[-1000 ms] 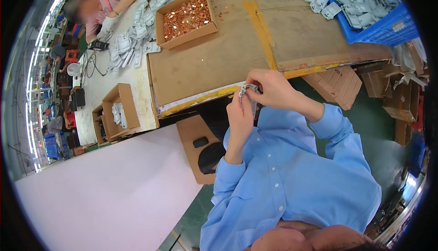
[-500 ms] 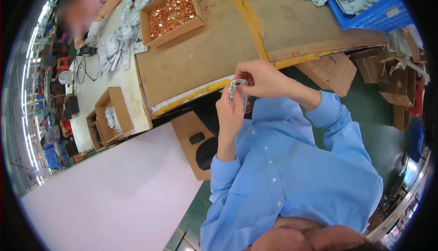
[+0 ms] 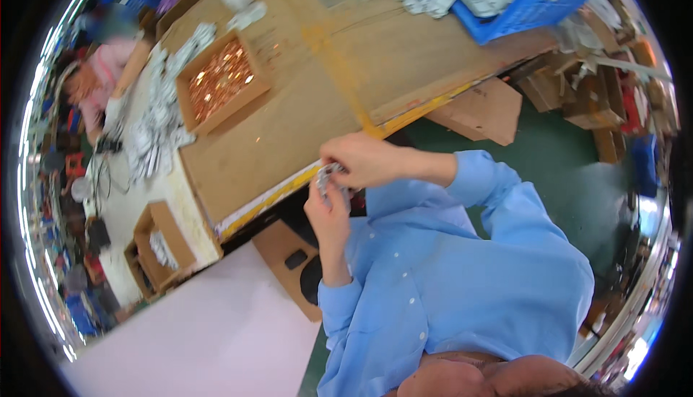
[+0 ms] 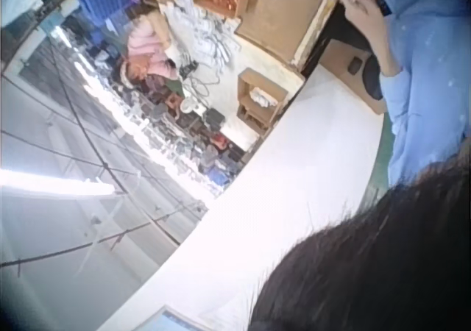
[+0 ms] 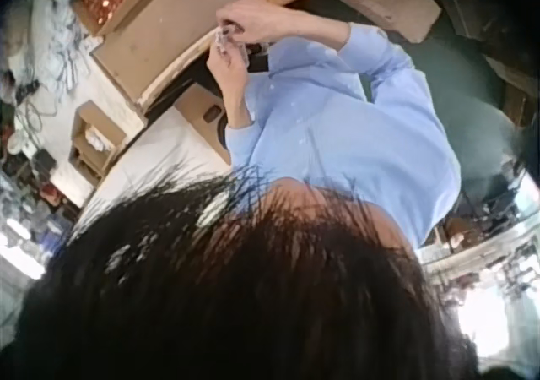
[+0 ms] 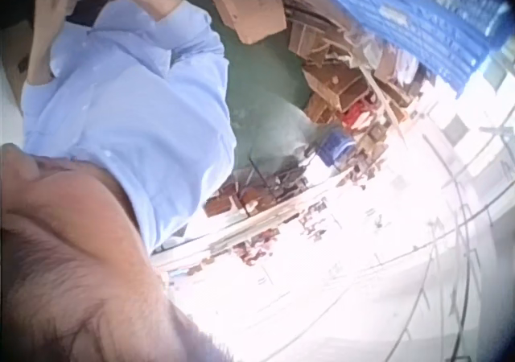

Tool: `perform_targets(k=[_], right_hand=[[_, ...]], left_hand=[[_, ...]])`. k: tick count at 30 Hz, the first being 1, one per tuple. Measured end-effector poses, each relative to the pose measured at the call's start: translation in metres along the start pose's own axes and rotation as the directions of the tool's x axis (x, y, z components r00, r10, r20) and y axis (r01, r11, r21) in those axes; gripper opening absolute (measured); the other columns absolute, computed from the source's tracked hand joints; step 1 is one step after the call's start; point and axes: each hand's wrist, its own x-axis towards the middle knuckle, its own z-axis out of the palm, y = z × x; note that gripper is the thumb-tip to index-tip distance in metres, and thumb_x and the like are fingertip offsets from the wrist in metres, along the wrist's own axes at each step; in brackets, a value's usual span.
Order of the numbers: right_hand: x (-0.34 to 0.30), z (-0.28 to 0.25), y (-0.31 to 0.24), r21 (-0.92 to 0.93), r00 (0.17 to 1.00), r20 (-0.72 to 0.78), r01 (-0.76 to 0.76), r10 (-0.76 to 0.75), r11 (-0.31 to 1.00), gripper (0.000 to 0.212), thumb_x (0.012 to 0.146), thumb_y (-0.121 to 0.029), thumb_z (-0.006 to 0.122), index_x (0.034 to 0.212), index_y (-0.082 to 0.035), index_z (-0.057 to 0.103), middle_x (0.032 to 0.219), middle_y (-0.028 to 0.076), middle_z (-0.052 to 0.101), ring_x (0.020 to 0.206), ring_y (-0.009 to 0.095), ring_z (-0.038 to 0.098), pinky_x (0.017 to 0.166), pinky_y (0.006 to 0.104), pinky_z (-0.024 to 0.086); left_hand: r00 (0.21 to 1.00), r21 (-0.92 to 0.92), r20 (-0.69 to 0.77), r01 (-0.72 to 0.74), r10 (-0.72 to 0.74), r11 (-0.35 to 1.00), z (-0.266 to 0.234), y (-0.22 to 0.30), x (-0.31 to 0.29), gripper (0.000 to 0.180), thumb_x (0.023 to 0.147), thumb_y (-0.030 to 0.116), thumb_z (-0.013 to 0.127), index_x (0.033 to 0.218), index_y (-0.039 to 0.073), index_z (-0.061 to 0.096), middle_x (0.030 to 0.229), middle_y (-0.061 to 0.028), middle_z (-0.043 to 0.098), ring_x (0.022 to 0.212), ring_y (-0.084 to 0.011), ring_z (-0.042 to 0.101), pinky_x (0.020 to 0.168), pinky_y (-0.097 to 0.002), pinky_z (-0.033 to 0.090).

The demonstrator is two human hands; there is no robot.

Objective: Assembling small metal components into white plastic housings at an industrial workstation.

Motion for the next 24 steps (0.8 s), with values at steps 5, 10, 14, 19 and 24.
perform_targets(k=[5,10,14,19,24], right_hand=[[0.008,0.002,0.002,-0.048,0.998,-0.047,0.045,-0.047,0.998,0.017,0.077,-0.012,0.062,0.09,-0.002,0.059,0.087,0.016,0.064,0.083,0.037,0.062,0.07,0.0453,0.05],[0.015,-0.02,0.019,0.12,0.969,0.063,0.229,-0.238,0.966,0.029,0.081,-0.02,0.067,0.102,-0.002,0.061,0.101,0.017,0.062,0.098,0.035,0.06,0.083,0.0419,0.049],[0.003,-0.114,0.05,-0.297,0.953,-0.27,-0.222,0.141,0.929,0.059,0.077,-0.027,0.073,0.126,0.0,0.053,0.122,0.021,0.057,0.115,0.037,0.053,0.097,0.0438,0.044],[-0.012,-0.238,0.195,-0.733,0.836,-0.547,-0.461,-0.032,0.5,0.074,0.078,-0.029,0.071,0.139,-0.004,0.039,0.137,0.021,0.046,0.127,0.037,0.043,0.104,0.0435,0.038],[-0.003,-0.263,0.228,-0.672,0.844,-0.515,-0.507,0.151,0.54,0.077,0.077,-0.024,0.072,0.142,-0.009,0.034,0.137,0.02,0.046,0.125,0.039,0.045,0.102,0.0437,0.04]], left_hand=[[0.998,0.163,-0.006,-0.059,0.061,0.985,-0.01,0.003,0.004,0.024,0.097,0.017,0.053,0.11,-0.002,0.058,0.081,-0.0063,0.066,0.07,-0.0092,0.058,0.063,-0.0235,0.046],[0.994,0.204,0.019,0.102,-0.108,0.974,-0.054,-0.003,0.008,0.024,0.093,0.017,0.061,0.104,-0.003,0.065,0.081,-0.0061,0.067,0.066,-0.0085,0.059,0.062,-0.0246,0.048],[0.958,0.117,-0.239,0.189,-0.157,0.975,-0.104,-0.002,0.047,0.025,0.093,0.021,0.062,0.106,-0.001,0.064,0.083,-0.0038,0.066,0.068,-0.0075,0.059,0.059,-0.0215,0.048],[0.884,0.292,-0.467,0.176,-0.02,0.94,-0.208,0.002,0.142,0.025,0.092,0.023,0.062,0.099,-0.001,0.064,0.082,-0.0034,0.065,0.067,-0.0079,0.059,0.055,-0.0229,0.046],[0.857,0.598,-0.482,0.17,0.183,0.783,-0.291,0.011,0.25,0.028,0.087,0.024,0.066,0.088,-0.004,0.065,0.067,-0.0079,0.065,0.058,-0.0112,0.061,0.052,-0.0264,0.046]])
